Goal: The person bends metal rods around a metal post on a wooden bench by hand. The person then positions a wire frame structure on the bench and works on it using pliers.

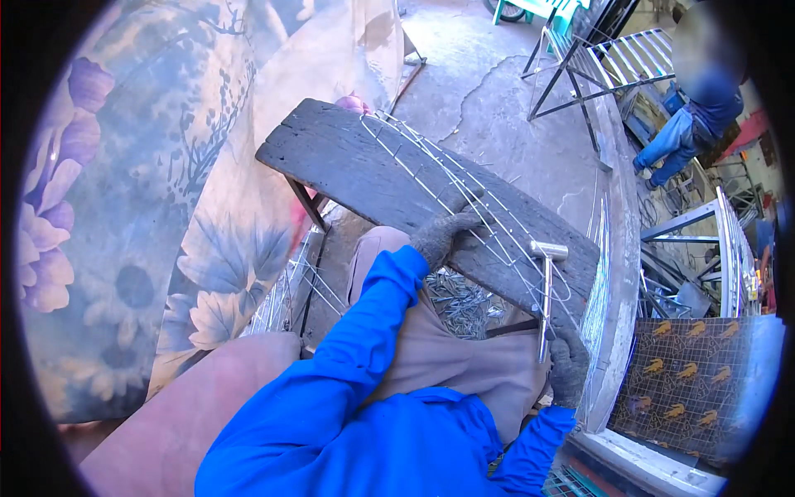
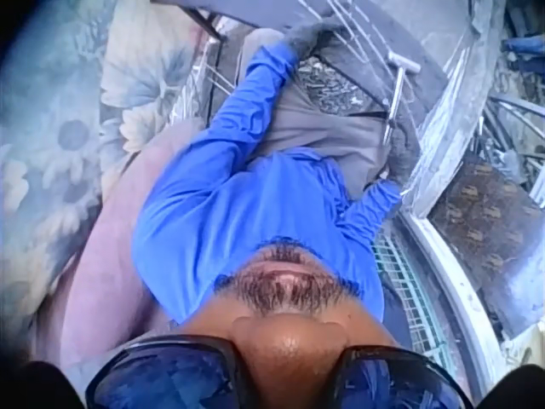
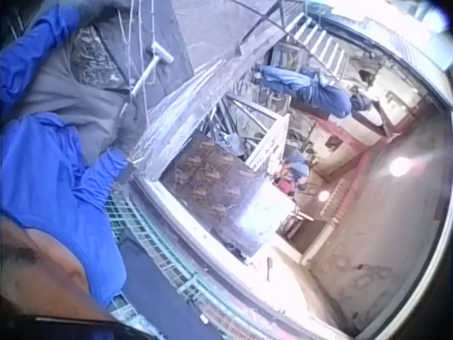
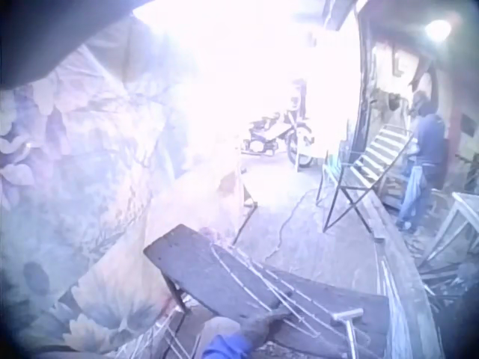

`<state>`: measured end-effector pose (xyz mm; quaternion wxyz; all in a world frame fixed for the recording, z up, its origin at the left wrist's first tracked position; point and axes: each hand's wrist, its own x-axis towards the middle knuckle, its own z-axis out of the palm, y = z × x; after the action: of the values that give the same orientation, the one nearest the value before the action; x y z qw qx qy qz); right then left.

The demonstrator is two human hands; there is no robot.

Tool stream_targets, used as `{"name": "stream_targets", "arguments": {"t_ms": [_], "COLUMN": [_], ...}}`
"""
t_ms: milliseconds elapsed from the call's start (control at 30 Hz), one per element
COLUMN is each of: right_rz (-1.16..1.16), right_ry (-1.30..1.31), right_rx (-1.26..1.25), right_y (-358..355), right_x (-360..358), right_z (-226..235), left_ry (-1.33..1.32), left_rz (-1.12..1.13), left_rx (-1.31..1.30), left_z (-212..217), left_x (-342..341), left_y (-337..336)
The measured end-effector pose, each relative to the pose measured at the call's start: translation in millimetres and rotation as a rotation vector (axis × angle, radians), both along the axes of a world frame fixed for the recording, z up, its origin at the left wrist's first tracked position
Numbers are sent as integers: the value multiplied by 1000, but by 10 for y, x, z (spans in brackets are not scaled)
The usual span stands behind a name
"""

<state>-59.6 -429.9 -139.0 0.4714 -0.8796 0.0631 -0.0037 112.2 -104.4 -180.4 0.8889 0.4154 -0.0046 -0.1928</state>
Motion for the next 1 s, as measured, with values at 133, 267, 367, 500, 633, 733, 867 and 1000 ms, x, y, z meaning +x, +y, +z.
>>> {"name": "stream_targets", "arguments": {"t_ms": [133, 267, 367, 500, 633, 733, 867, 1000], "right_rz": [-34, 20, 13, -21, -43, -44, 9, -81], "right_ry": [-171, -39, 144, 160, 186, 233, 294, 342], "right_rx": [-129, 42, 195, 92, 451, 670, 810, 1094], "right_y": [-84, -84, -17, 75, 48, -11, -39, 45], "right_x": [12, 13, 25, 33, -2, -55, -80, -98], "right_z": [-82, 65, 234, 322, 244, 157, 37, -6], "left_ry": [-11, 16, -40, 72, 123, 77, 86, 37], "left_rz": [13, 40, 38, 66, 146, 122, 122, 76], "left_rx": [-13, -127, -161, -257, -184, -200, -191, -216], "left_z": [-53, -26, 25, 63, 44, 24, -29, -69], "left_x": [-8, -41, -48, -17, 6, 18, 25, 40], "left_y": [-25, -45, -29, -30, -96, -82, -72, -63]}}
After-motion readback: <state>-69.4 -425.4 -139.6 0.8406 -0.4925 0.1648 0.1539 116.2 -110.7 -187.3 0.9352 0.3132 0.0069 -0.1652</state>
